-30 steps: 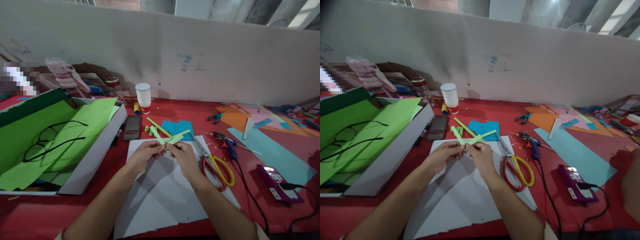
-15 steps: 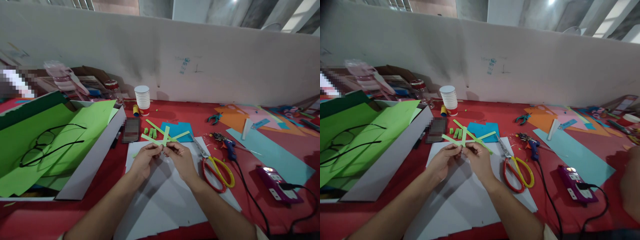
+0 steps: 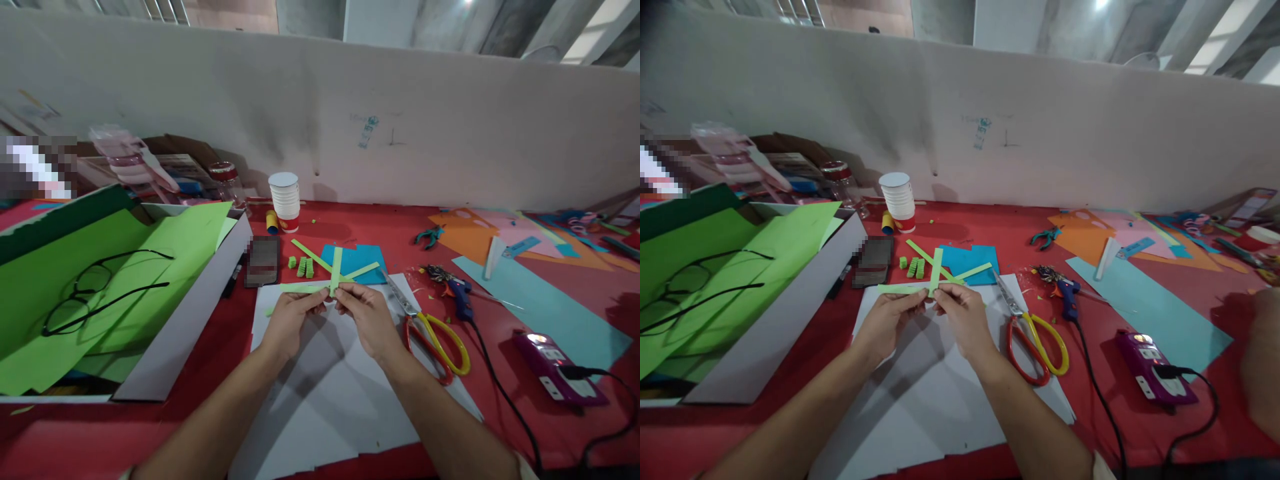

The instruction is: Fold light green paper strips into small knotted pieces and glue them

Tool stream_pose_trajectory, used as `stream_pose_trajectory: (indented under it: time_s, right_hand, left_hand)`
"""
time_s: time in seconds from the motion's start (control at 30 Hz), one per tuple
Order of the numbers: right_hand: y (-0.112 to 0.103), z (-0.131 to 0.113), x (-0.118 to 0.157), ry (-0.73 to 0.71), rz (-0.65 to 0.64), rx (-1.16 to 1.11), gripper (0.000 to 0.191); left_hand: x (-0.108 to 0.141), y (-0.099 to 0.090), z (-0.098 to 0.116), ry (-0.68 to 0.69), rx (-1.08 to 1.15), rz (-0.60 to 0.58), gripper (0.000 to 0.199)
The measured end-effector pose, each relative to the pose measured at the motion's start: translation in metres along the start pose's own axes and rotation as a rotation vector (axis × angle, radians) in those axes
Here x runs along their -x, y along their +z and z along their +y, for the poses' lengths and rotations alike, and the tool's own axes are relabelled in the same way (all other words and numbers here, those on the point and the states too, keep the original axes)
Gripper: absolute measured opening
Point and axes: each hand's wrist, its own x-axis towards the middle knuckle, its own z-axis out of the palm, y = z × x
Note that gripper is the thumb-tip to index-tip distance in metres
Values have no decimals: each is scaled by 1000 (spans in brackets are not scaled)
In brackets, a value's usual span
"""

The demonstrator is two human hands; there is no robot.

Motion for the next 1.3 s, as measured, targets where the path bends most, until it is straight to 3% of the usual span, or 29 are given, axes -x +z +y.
stream_pose_trajectory:
  time_s: [0.37,0.63,0.83,1.3]
  right_hand:
    - [2,-2,1,45,54,-101,16]
    - [3,5,0,-19,51,31,12]
    - [3,5,-1,-25,77,33,14]
    - [1,5,0,-55,79,199,14]
  left_hand:
    - [0,1,-6,44,-1,49,18]
    - [3,7,-3,101,-98,26,16]
    - [3,8,-5,30,-54,110,17]
    - [0,1,-5,1,-103,23,23]
